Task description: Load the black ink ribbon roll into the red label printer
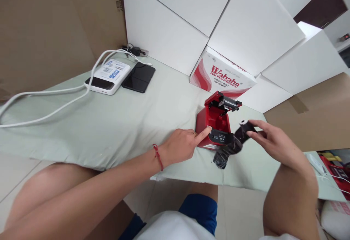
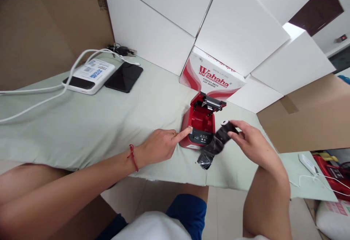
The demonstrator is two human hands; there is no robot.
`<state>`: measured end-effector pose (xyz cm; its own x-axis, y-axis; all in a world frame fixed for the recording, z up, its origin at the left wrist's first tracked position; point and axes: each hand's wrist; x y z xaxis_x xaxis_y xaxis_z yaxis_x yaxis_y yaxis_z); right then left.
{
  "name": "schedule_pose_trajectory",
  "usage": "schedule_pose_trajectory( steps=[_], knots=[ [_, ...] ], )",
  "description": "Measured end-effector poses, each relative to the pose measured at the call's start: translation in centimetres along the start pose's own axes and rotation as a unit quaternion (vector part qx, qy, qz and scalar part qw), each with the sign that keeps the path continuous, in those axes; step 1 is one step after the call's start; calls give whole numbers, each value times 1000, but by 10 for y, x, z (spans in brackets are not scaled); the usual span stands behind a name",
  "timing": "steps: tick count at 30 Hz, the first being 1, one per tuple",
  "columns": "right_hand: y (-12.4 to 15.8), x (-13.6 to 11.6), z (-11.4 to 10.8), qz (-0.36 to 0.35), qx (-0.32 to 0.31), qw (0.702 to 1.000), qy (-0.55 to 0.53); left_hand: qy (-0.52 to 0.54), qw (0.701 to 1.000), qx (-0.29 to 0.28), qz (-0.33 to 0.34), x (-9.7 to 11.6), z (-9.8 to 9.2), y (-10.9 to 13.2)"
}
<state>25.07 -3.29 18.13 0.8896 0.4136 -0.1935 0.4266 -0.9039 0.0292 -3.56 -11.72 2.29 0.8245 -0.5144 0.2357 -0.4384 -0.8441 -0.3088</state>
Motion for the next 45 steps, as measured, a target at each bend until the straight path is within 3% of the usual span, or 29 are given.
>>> schedule_pose_trajectory(
  steps=[3, 7, 11, 14, 17, 21, 23, 25, 29, 32, 34, 40, 45],
  knots=[
    [9, 41, 4, 66, -57, 995, 47, -14, 1000, -4, 5, 2, 4, 0],
    [2, 73, 45, 113, -119, 982, 92, -22, 1000, -1, 7, 3, 7, 0],
    [-3, 63, 91, 95, -71, 992, 32, -32, 999, -8, 5, 2, 8, 1],
    [-3, 43, 109, 41, -52, 997, -28, -30, 1000, -8, 5, 1, 8, 1],
    [2, 27, 95, -3, -110, 993, -48, -27, 1000, -3, 9, 1, 7, 1],
    [16, 18, 32, -65, -257, 954, -137, -25, 1000, 3, 14, 2, 4, 1],
    [18, 13, 4, -66, -236, 956, -160, -21, 1000, 14, 17, 3, 4, 1],
    [10, 4, -9, -63, -166, 970, -168, -10, 999, 35, 16, 4, 3, 1],
    [-29, -24, 11, -71, -62, 992, -82, 13, 992, 123, 16, 7, 2, 1],
    [-59, -46, 35, -96, -69, 992, 43, -2, 972, 229, 47, 11, 2, 1],
    [-71, -57, 44, -112, -89, 985, 95, -10, 961, 266, 76, 13, 1, 1],
    [-83, -72, 43, -119, -127, 978, 117, -4, 969, 212, 129, 17, 4, 2],
    [-87, -73, 50, -137, -214, 962, 102, 15, 971, 184, 151, 18, 9, 0]
  ],
)
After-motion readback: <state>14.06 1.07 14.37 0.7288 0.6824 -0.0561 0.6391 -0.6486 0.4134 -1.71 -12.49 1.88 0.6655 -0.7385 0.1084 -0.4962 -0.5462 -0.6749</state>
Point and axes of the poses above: each hand's wrist, its own y-axis away from the middle knuckle, its own z-axis out of the palm, x = y × z
